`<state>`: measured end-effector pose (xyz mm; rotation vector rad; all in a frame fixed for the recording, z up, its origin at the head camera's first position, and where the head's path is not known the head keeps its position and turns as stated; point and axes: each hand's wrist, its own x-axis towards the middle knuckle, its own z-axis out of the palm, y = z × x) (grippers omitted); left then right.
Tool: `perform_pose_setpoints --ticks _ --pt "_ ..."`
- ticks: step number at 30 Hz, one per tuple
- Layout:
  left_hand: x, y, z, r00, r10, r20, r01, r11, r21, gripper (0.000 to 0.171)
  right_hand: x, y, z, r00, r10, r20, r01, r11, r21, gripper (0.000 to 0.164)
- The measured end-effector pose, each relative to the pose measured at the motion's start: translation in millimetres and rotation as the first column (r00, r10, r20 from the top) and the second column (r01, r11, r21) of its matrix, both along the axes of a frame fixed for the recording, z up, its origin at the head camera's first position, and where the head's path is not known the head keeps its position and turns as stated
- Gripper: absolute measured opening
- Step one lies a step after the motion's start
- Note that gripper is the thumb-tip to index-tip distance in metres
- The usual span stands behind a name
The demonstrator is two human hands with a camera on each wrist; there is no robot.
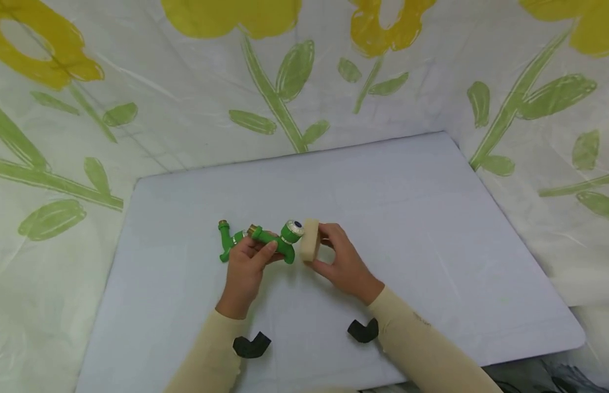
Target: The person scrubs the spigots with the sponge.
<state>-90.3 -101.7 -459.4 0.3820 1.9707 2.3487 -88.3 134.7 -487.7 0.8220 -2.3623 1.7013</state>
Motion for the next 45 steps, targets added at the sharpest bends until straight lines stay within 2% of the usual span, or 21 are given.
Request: perform_pose_setpoints --ticks 1,2,3,4,7,9,11,12,16,18,21,23,25,28,30,32,35,37,39,43,45 --pt "-0.3 -0.7 0.4 1.0 -0.001 -0.02 0.0 1.0 -0.011 0.024 -0.4 2.3 -1.3 0.994 0.072 0.083 -0.066 0.996 -0.064 0.064" --pt "-0.7 -1.5 0.8 0.999 -0.005 -0.043 0.004 1.0 -0.025 0.022 -0.3 4.9 -1.0 0.976 0.143 0.166 -0.122 0.984 -0.131 0.062" --pt "-1.2 -2.5 1.6 0.998 -0.012 -0.065 0.009 0.999 -0.042 0.02 0.6 7.6 -0.1 0.945 0.219 0.242 -0.171 0.964 -0.204 0.058" --pt "-1.6 -3.2 2.9 0.996 -0.022 -0.087 0.017 0.998 -0.061 0.019 1.6 10.1 1.4 0.904 0.297 0.308 -0.211 0.935 -0.285 0.052" --pt "-1.1 -4.2 11.2 0.988 -0.093 -0.126 0.081 0.992 -0.1 0.018 3.0 15.8 8.5 0.773 0.497 0.395 -0.263 0.817 -0.513 0.039" --pt "0.3 -3.3 18.0 0.979 -0.152 -0.134 0.134 0.982 -0.133 0.018 2.2 17.5 13.9 0.717 0.585 0.379 -0.272 0.735 -0.621 0.037" --pt "2.3 -1.4 24.9 0.967 -0.213 -0.139 0.19 0.969 -0.161 0.018 0.0 18.3 17.2 0.697 0.626 0.348 -0.269 0.679 -0.683 0.036" --pt "3.2 -0.5 27.1 0.96 -0.239 -0.143 0.211 0.96 -0.184 0.018 -1.0 18.6 18.0 0.694 0.635 0.338 -0.268 0.664 -0.698 0.036" --pt "7.2 2.1 29.8 0.946 -0.284 -0.156 0.248 0.944 -0.22 0.018 -1.4 21.4 14.7 0.679 0.646 0.35 -0.25 0.651 -0.716 0.034" --pt "8.6 2.3 28.2 0.954 -0.261 -0.15 0.227 0.95 -0.214 0.017 0.9 23.4 10.5 0.661 0.657 0.363 -0.256 0.651 -0.714 0.034" --pt "6.2 -0.5 14.5 0.969 -0.215 -0.122 0.192 0.965 -0.176 0.017 5.2 26.3 3.5 0.637 0.673 0.376 -0.271 0.652 -0.708 0.034" --pt "4.7 -1.1 5.7 0.971 -0.218 -0.095 0.201 0.966 -0.164 0.016 7.4 28.1 0.9 0.64 0.668 0.381 -0.269 0.659 -0.703 0.033" --pt "4.5 0.8 -0.9 0.962 -0.262 -0.072 0.248 0.955 -0.162 0.017 8.5 29.5 0.3 0.659 0.646 0.386 -0.253 0.673 -0.695 0.033" --pt "9.1 7.9 5.7 0.941 -0.334 -0.056 0.318 0.928 -0.196 0.018 8.6 31.5 1.7 0.7 0.605 0.378 -0.233 0.695 -0.68 0.032" --pt "12.0 10.9 13.6 0.938 -0.342 -0.064 0.319 0.918 -0.238 0.018 8.3 33.0 2.4 0.714 0.591 0.376 -0.238 0.71 -0.663 0.032" --pt "12.9 10.9 21.1 0.946 -0.313 -0.079 0.281 0.919 -0.276 0.017 8.3 35.2 2.1 0.705 0.598 0.38 -0.262 0.718 -0.645 0.032" --pt "12.8 7.5 28.7 0.966 -0.244 -0.083 0.209 0.929 -0.305 0.018 8.8 37.8 1.5 0.675 0.613 0.411 -0.297 0.736 -0.609 0.032" --pt "12.0 5.4 30.8 0.972 -0.222 -0.077 0.189 0.935 -0.3 0.018 8.8 38.6 1.6 0.673 0.605 0.426 -0.312 0.754 -0.578 0.031" --pt "11.6 4.6 31.3 0.973 -0.219 -0.071 0.188 0.935 -0.299 0.019 8.0 38.4 3.7 0.697 0.576 0.427 -0.309 0.779 -0.545 0.031" --pt "11.0 6.4 29.8 0.97 -0.232 -0.076 0.194 0.92 -0.34 0.016 4.7 37.1 9.8 0.781 0.487 0.392 -0.286 0.836 -0.468 0.033" --pt "11.2 7.5 29.4 0.97 -0.229 -0.085 0.183 0.911 -0.369 0.014 3.5 37.3 11.7 0.804 0.445 0.395 -0.271 0.865 -0.423 0.036"
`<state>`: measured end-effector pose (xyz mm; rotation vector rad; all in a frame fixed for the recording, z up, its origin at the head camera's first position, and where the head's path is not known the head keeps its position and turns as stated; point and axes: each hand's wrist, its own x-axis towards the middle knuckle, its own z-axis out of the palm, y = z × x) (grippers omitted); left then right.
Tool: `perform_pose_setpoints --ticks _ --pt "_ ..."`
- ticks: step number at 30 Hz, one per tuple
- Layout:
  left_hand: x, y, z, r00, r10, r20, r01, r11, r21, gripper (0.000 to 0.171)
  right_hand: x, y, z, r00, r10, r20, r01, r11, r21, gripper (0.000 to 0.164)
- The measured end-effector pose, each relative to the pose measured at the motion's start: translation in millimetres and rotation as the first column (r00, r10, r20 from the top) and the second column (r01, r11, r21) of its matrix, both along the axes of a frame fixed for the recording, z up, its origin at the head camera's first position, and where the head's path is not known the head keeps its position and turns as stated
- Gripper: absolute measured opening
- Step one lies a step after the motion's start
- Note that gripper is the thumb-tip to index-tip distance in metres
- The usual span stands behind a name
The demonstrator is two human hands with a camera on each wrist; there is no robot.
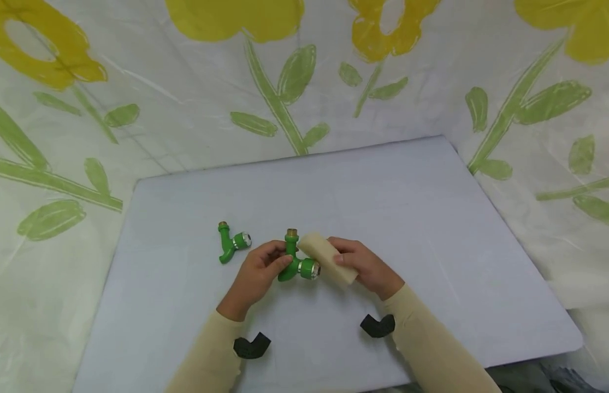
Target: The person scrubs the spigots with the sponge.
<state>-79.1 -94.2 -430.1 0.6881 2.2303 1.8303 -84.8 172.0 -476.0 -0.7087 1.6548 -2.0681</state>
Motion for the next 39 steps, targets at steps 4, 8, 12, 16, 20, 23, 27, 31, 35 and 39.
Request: perform_pose_setpoints --ticks 4,8,12,16,20,23,27,31,35,39 --pt "0.8 0.3 0.6 0.999 0.047 -0.018 -0.048 0.998 -0.033 0.014 0.1 3.2 -3.7 0.999 -0.049 0.017 0.045 0.981 0.19 0.035" --pt "1.1 -0.9 -5.5 0.996 0.085 -0.036 -0.087 0.994 -0.063 0.015 0.6 3.2 -8.2 0.994 -0.106 0.0 0.099 0.929 0.358 0.036" --pt "-3.5 -1.3 -23.8 0.991 0.086 -0.1 -0.095 0.991 -0.095 0.013 3.4 -6.8 3.4 0.972 -0.196 -0.132 0.233 0.883 0.408 0.041" --pt "-10.2 -3.0 -39.1 0.967 0.175 -0.188 -0.195 0.976 -0.097 0.016 12.7 -20.2 14.5 0.89 -0.304 -0.339 0.443 0.748 0.494 0.058" --pt "-12.9 -3.9 -42.8 0.936 0.271 -0.226 -0.289 0.956 -0.051 0.018 22.3 -29.8 14.5 0.795 -0.309 -0.522 0.593 0.574 0.565 0.074" --pt "-11.8 -0.7 -44.1 0.938 0.261 -0.228 -0.271 0.962 -0.016 0.019 21.4 -34.5 14.7 0.71 -0.29 -0.641 0.686 0.49 0.538 0.076" --pt "-8.3 6.9 -45.9 0.922 0.149 -0.357 -0.197 0.975 -0.103 0.021 13.5 -39.2 19.7 0.577 -0.294 -0.762 0.794 0.421 0.438 0.072" --pt "-6.8 10.3 -44.8 0.824 0.129 -0.552 -0.29 0.933 -0.214 0.02 14.5 -45.6 20.6 0.541 -0.263 -0.799 0.822 0.366 0.436 0.072" --pt "-8.0 6.4 -43.1 0.759 0.194 -0.622 -0.407 0.887 -0.22 0.02 23.0 -52.6 13.9 0.571 -0.203 -0.795 0.803 0.337 0.491 0.075" --pt "-7.1 4.1 -45.6 0.758 0.144 -0.637 -0.385 0.886 -0.258 0.021 20.7 -54.8 11.9 0.548 -0.198 -0.813 0.813 0.353 0.462 0.074"
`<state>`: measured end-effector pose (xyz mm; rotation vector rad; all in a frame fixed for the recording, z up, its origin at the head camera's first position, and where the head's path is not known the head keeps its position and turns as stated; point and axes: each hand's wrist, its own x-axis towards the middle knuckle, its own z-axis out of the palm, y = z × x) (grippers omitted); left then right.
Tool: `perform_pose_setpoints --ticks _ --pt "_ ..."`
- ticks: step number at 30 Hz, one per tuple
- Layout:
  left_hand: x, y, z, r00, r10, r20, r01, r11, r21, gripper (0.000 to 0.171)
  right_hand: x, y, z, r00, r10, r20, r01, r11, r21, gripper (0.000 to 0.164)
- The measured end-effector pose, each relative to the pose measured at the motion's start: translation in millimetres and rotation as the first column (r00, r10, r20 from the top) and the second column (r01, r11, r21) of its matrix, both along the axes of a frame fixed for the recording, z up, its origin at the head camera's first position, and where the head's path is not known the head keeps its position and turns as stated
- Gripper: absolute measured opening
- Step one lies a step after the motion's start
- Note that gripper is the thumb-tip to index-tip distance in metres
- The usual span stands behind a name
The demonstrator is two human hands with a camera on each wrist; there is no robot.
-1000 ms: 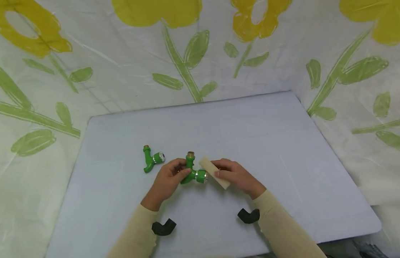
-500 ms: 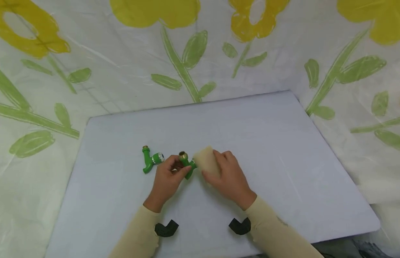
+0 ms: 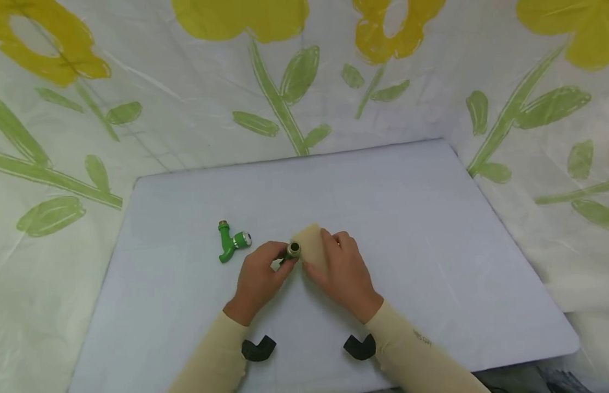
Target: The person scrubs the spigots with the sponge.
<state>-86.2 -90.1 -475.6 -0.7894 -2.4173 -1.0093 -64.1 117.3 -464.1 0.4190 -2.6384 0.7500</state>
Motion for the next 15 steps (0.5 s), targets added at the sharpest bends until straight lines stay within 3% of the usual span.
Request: perform_pose_setpoints --ticks 3,5,10,15 --pt "0.7 1.4 -0.9 0.999 -0.044 -0.013 0.044 0.999 -0.012 0.022 -7.0 0.6 3.2 0.999 0.013 -0.038 -0.013 1.0 -0.017 0.073" --pt "-0.4 0.8 0.6 0.999 -0.042 -0.026 0.043 0.999 0.013 0.023 -8.5 0.6 3.9 0.999 0.012 -0.044 -0.012 1.0 -0.016 0.073" --pt "-5.7 -3.8 1.2 0.999 0.035 -0.023 -0.031 0.988 0.149 0.024 -2.0 0.3 -2.4 1.0 0.009 -0.017 -0.009 1.0 -0.008 0.075" --pt "-3.3 1.9 -0.6 0.999 -0.025 0.035 0.014 0.965 0.263 0.025 -4.2 -2.0 -3.7 0.998 0.017 -0.052 -0.019 0.999 -0.038 0.078"
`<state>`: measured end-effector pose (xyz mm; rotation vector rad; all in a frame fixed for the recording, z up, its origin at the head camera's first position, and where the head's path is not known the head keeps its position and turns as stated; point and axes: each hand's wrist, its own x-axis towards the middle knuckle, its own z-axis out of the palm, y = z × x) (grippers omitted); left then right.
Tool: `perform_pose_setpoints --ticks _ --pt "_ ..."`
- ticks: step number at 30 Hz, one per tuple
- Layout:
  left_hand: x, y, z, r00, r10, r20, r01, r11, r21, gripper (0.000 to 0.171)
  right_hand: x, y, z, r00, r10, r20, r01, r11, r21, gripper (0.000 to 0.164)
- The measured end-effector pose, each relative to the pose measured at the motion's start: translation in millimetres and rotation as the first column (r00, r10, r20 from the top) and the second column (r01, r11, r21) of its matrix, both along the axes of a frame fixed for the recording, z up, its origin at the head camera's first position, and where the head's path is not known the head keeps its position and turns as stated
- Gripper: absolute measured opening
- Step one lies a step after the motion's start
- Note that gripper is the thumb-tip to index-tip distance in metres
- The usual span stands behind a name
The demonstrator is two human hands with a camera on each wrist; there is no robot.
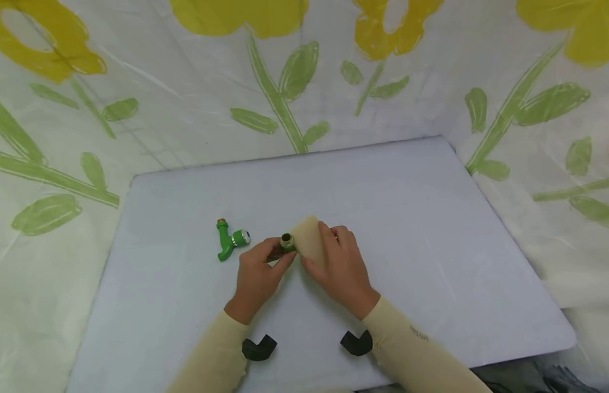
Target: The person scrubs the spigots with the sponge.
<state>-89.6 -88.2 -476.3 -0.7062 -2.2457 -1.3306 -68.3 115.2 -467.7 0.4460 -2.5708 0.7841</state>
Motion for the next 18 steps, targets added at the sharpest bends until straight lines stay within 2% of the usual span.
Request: perform_pose_setpoints --ticks 2,5,8,10,13,16,18 --pt "1.0 2.4 2.6 1.0 -0.016 0.013 0.016 0.999 0.048 0.025 -1.6 -0.8 0.5 1.0 0.003 -0.024 -0.004 1.0 -0.021 0.079" --pt "2.9 2.7 12.7 0.999 0.009 0.053 -0.016 0.99 0.138 0.024 0.2 -0.3 -1.8 1.0 0.004 -0.03 -0.005 0.999 -0.038 0.079" --pt "6.1 0.8 26.7 0.988 0.009 0.157 -0.045 0.973 0.226 0.022 4.0 1.1 -4.1 1.0 0.026 -0.007 -0.026 0.996 -0.081 0.079" --pt "8.2 -0.5 34.8 0.969 -0.032 0.244 -0.04 0.958 0.284 0.022 5.1 1.9 -2.5 0.998 0.064 0.001 -0.063 0.988 -0.144 0.079" --pt "9.4 -2.7 41.0 0.929 -0.121 0.35 -0.013 0.934 0.357 0.024 4.5 3.3 3.9 0.989 0.149 -0.014 -0.148 0.956 -0.253 0.079" --pt "8.8 -5.3 41.8 0.89 -0.218 0.4 0.034 0.908 0.418 0.026 4.3 6.0 11.0 0.971 0.236 -0.043 -0.237 0.916 -0.323 0.077" --pt "8.4 -7.6 41.5 0.871 -0.267 0.411 0.064 0.893 0.446 0.027 3.4 8.9 14.4 0.959 0.281 -0.037 -0.275 0.891 -0.361 0.076"
